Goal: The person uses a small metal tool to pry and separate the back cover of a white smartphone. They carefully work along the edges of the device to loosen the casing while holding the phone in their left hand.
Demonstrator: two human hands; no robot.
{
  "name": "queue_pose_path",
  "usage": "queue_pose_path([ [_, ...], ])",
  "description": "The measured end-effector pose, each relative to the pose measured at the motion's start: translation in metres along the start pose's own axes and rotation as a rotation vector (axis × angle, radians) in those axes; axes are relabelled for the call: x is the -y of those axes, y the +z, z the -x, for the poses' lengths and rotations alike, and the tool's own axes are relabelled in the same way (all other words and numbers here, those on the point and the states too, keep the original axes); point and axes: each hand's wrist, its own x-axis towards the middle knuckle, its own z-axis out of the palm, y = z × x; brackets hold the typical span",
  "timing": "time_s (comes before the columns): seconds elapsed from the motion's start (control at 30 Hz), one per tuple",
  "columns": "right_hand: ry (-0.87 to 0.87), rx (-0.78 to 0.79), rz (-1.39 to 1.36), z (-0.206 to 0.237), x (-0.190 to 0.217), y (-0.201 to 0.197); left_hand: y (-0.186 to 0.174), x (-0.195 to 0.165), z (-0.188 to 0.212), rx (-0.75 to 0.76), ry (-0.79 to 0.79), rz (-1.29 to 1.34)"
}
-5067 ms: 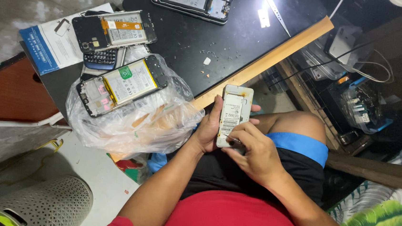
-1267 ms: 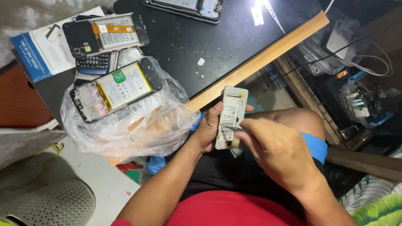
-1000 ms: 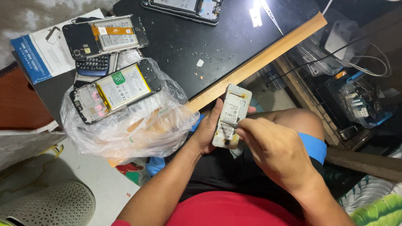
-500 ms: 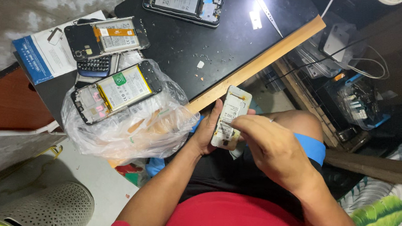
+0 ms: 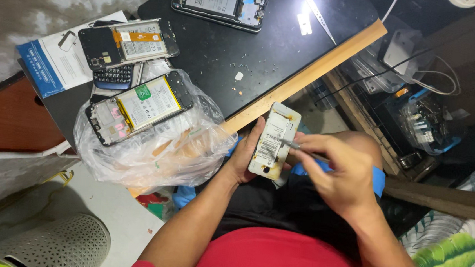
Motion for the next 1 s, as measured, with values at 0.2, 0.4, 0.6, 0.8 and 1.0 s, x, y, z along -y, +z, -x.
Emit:
queue_pose_path([
  [0.2,0.329,-0.108,-0.37,-0.026,-0.042,0.009,0.002,0.0,0.0,-0.038,0.022,-0.055],
  [0.4,-0.018,-0.031,0.231,-0.067,-0.059,0.022,0.001,-0.001,0.0,-0.036,0.017,-0.063],
  [0.6,0.105,0.101,0.468,-0.08,-0.048,0.031,-0.002,0.002,-0.002,-0.073,0.001,-0.062],
  [0.8,0.213,0.224,0.578,-0.079,-0.052,0.028,-0.005,0.003,-0.003,-0.084,-0.023,-0.027],
  [1.0,-0.026,0.086,0.008,-0.082,-0.085,0.033,-0.004,0.004,-0.004,-0.045,-0.035,-0.008],
])
